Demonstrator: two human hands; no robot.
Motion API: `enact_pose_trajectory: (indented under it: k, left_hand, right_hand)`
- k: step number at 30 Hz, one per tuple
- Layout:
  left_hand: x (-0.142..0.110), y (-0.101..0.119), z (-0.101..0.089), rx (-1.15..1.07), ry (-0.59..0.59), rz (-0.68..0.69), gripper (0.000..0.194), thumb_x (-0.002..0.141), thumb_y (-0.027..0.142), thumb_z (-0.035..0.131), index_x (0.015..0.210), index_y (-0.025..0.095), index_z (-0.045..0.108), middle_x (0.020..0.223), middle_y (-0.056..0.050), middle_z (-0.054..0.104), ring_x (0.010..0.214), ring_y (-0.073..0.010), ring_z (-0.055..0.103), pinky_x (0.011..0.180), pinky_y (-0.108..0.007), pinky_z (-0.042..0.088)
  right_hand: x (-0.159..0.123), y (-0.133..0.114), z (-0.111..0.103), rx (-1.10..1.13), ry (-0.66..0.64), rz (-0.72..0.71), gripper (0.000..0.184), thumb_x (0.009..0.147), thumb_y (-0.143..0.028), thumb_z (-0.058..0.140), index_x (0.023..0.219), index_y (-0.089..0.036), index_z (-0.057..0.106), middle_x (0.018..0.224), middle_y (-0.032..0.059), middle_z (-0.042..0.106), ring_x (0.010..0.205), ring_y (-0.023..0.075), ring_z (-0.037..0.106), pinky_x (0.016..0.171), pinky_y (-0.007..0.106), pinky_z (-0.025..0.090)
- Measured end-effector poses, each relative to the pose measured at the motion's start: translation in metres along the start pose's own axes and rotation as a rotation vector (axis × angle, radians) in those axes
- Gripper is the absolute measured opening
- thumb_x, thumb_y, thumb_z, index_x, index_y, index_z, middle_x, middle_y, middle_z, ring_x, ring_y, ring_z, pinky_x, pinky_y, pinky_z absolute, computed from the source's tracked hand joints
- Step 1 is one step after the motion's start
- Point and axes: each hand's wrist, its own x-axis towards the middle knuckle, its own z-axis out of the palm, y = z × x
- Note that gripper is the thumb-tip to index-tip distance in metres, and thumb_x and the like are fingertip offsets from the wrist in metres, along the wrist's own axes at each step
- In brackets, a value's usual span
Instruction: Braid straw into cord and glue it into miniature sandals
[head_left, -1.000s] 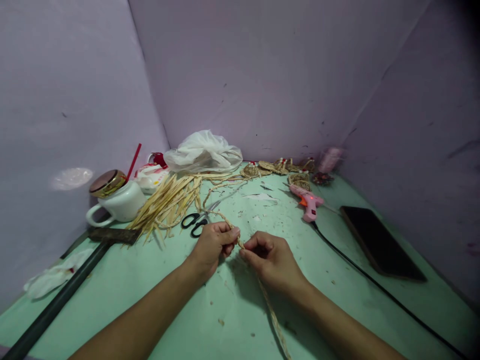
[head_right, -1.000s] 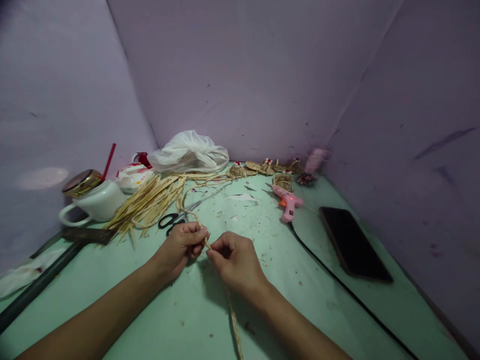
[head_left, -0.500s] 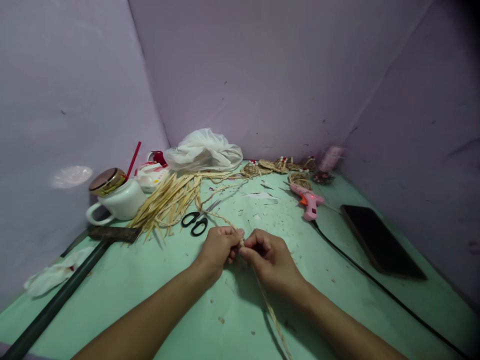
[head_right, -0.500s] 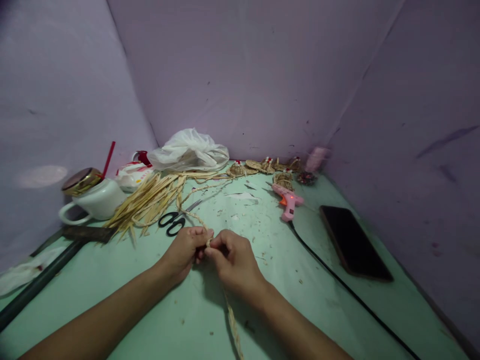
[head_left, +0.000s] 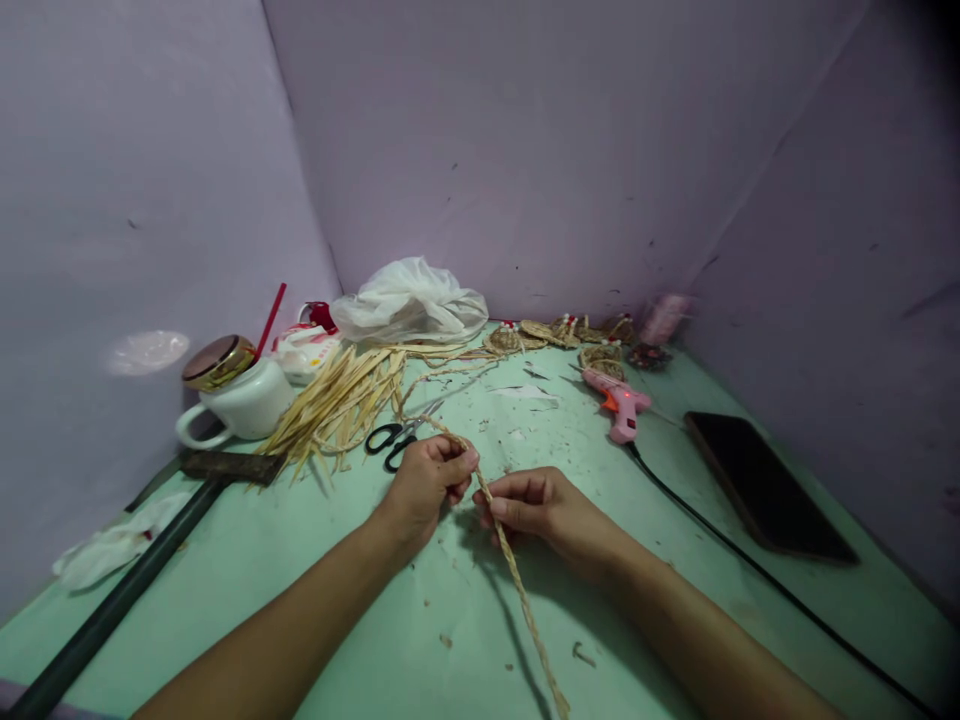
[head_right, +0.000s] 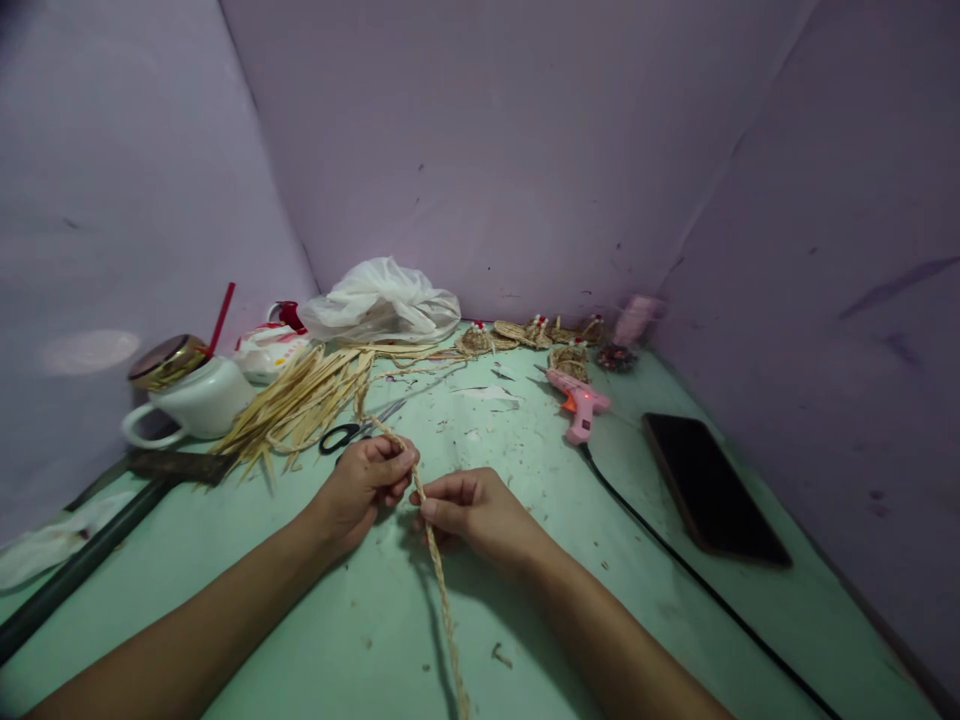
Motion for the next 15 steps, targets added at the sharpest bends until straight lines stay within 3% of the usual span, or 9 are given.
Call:
enact_pose_trajectory:
  k: [6,10,12,15]
  left_hand:
    - [-0.001,0.0,0.002,0.022,0.033,-0.025,0.026,0.054,0.032,0.07,0.06,0.014,0.052,0.038,0.005,0.047,0.035,-0.0049,0.039,0.036,-0.017,0.023]
    - [-0.002,-0.008,0.007,0.049,0.077,-0.086,0.026,0.053,0.032,0.069,0.053,0.015,0.05,0.036,0.004,0.047,0.031,-0.004,0.036,0.033,-0.016,0.022]
    - [-0.002,-0.012,0.01,0.057,0.084,-0.128,0.028,0.052,0.033,0.07,0.051,0.015,0.048,0.035,0.005,0.046,0.029,-0.0038,0.034,0.032,-0.016,0.021]
    - [-0.002,-0.012,0.012,0.058,0.062,-0.175,0.031,0.051,0.034,0.072,0.049,0.015,0.047,0.035,0.004,0.045,0.029,-0.0035,0.033,0.031,-0.016,0.019]
  right_hand:
    - [0.001,0.004,0.004,-0.047,0.035,-0.049,0.029,0.058,-0.038,0.075,0.069,-0.012,0.068,0.056,0.0015,0.06,0.05,0.0094,0.051,0.052,0.024,0.038]
    - [-0.006,0.001,0.01,-0.392,0.062,-0.356,0.015,0.075,-0.025,0.059,0.076,-0.014,0.069,0.064,0.003,0.063,0.059,0.013,0.054,0.056,0.025,0.039]
    - [-0.01,0.0,0.012,-0.593,0.087,-0.534,0.017,0.078,-0.017,0.052,0.079,-0.016,0.07,0.07,0.0035,0.065,0.066,0.0143,0.056,0.061,0.026,0.04]
    - [-0.01,0.0,0.012,-0.689,0.076,-0.637,0.019,0.078,-0.013,0.051,0.078,-0.018,0.07,0.071,0.0033,0.065,0.067,0.0145,0.056,0.065,0.026,0.041]
